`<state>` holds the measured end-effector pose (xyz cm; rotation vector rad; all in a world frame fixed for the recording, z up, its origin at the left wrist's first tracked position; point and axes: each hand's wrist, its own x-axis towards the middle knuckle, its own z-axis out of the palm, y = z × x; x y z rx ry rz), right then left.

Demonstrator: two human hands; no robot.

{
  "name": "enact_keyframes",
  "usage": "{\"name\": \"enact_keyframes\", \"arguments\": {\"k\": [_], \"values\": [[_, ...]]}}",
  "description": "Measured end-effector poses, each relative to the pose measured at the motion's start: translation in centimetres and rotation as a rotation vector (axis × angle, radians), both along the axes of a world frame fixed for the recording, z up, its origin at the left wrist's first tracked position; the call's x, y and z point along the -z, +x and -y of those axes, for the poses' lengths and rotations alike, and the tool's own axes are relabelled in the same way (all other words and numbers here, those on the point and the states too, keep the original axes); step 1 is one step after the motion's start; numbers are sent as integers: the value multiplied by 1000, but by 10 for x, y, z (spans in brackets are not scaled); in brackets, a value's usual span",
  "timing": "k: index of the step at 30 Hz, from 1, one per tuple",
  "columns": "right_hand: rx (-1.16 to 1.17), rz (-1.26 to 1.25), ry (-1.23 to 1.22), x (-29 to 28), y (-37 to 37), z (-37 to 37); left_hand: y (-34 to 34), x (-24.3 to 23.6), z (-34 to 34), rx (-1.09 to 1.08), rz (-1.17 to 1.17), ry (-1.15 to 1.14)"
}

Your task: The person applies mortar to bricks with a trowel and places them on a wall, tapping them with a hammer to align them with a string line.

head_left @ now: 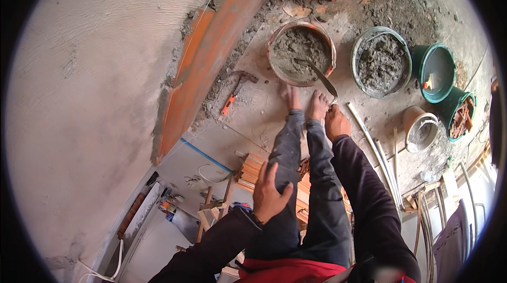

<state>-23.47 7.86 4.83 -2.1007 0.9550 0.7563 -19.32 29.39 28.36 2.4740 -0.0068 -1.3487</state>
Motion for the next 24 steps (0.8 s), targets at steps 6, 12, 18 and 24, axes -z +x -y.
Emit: {"name": "enact_keyframes", "arguments": {"k": [6,12,18,24], "values": [[-28,-88,51,-21,5,21,-14,10,35,309,-213,147],[-2,37,137,-73,26,50,30,20,40,275,-314,182],[309,224,103,-97,65,105,52,24,49,355,-413,279],[900,442,288,-50,113,170,64,24,67,366,-436,351]]}}
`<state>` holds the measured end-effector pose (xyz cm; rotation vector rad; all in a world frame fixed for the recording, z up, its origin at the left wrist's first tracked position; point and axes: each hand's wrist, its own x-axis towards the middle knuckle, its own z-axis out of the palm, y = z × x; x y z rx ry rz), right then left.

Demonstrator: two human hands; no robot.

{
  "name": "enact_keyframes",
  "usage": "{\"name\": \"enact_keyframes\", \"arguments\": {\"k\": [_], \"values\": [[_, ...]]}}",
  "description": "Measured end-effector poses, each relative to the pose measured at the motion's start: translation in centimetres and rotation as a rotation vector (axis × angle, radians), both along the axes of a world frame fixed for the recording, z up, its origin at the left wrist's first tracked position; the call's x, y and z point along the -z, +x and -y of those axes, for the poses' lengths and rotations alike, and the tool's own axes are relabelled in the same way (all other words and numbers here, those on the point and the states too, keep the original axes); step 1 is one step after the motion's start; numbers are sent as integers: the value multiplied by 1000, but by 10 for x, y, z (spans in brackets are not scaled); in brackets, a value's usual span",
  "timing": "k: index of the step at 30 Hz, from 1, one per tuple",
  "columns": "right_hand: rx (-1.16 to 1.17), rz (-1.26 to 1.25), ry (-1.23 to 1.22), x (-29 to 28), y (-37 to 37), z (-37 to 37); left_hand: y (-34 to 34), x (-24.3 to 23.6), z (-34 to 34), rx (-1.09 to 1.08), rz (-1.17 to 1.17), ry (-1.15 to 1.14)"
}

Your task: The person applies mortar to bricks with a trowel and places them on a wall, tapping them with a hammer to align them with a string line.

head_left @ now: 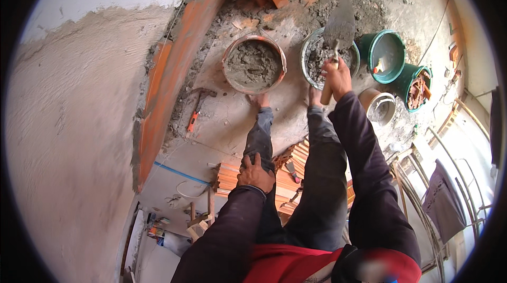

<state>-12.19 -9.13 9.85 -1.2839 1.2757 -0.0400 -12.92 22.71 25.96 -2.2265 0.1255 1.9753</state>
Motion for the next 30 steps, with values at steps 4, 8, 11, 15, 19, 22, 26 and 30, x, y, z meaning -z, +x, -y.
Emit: {"name": "enact_keyframes", "arguments": {"k": [4,8,11,15,19,22,26,30], "values": [[16,61,143,48,18,21,6,-3,19,-14,-14,37],[27,169,239,70,30,16,-8,7,46,5,32,62],[-26,94,122,57,28,7,-24,15,68,21,62,119],[149,39,76,21,-15,9,-34,14,95,-8,83,218],[304,78,249,1,-86,53,-52,23,126,-15,44,283],[397,190,326,-8,-91,61,-66,25,147,41,73,321],[205,225,374,-5,-62,55,-78,28,167,68,70,337],[210,88,194,-44,-72,52,-81,30,170,39,34,367]]}}
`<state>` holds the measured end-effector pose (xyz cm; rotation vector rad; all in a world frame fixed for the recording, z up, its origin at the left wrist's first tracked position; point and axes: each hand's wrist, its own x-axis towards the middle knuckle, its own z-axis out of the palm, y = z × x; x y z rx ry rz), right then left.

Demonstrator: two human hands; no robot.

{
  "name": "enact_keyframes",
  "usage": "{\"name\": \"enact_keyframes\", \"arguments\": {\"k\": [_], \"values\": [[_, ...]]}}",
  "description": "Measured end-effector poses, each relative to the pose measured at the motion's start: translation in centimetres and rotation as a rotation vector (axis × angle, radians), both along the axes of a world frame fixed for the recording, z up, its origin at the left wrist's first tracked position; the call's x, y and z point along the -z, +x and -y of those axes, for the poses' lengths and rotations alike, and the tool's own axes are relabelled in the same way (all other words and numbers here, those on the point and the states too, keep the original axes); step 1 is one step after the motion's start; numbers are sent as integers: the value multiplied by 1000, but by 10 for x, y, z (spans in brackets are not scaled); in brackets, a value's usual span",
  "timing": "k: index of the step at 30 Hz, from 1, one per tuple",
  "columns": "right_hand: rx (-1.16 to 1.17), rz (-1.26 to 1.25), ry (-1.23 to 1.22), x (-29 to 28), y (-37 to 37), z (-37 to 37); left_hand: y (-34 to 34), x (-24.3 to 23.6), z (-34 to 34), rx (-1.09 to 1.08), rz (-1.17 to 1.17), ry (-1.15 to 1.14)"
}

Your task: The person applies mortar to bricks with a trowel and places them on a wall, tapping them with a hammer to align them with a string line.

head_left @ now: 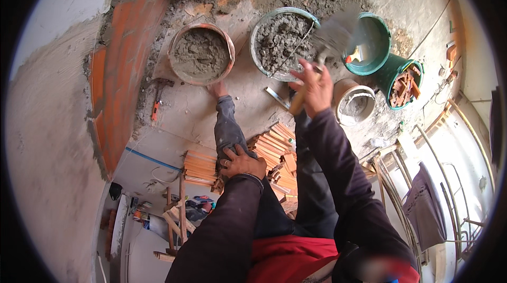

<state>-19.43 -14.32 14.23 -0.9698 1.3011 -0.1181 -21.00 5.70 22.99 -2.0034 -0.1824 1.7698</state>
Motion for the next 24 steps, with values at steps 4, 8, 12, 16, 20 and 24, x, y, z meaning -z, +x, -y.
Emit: {"name": "enact_keyframes", "arguments": {"k": [4,8,12,16,20,24], "values": [[-501,-507,-213,-2,-96,31,-6,1,1,29,-17,19],[-1003,-514,-295,25,-124,19,-7,2,6,39,-18,33],[-1228,-590,-289,57,-74,-6,-16,6,11,59,-10,30],[-1289,-743,-231,50,-77,13,-18,7,4,60,-9,37],[-1407,-776,-265,33,-105,51,-17,4,3,61,-12,24],[-1466,-612,-467,20,-109,65,-20,5,1,56,-1,35]]}}
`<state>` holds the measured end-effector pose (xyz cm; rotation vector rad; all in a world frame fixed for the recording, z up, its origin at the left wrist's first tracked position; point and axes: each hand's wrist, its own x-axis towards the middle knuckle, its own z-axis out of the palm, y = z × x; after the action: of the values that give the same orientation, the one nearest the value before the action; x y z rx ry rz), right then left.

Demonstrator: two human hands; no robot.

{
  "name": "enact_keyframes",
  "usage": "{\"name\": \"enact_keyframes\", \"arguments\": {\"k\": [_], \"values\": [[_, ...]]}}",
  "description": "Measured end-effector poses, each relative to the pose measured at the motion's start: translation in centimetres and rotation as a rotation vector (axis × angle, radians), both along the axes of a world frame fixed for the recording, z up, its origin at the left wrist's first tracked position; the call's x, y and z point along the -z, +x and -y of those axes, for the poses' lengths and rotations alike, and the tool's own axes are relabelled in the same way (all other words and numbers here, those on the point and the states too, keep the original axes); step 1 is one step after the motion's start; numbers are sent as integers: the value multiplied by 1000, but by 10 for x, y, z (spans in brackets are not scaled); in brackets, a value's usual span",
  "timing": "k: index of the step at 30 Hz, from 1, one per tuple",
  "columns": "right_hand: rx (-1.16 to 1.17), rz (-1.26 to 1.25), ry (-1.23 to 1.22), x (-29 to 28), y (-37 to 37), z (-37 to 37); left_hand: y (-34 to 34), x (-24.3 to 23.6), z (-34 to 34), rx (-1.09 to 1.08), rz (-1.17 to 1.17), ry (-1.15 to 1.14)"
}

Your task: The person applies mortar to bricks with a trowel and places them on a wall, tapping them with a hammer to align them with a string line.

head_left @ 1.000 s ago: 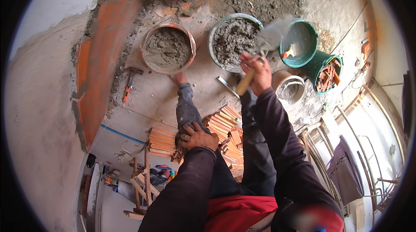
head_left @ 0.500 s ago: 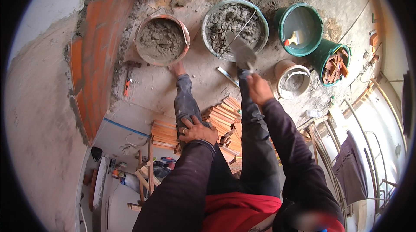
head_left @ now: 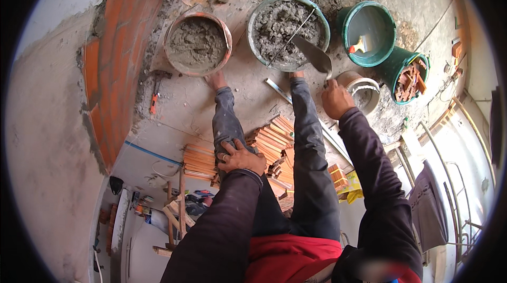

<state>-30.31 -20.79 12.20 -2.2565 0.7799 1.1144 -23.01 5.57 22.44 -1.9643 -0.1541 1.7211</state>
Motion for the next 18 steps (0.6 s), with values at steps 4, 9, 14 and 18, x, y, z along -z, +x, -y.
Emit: {"name": "enact_keyframes", "arguments": {"k": [4,9,14,18], "values": [[-11,31,-53,2,55,11,-3,0,0,19,1,-14],[-153,-6,-168,32,46,7,-8,2,0,15,12,-36],[-249,-115,-132,8,43,25,-7,1,-5,7,12,-23],[-81,106,-155,2,72,31,-5,0,-2,21,24,-25]]}}
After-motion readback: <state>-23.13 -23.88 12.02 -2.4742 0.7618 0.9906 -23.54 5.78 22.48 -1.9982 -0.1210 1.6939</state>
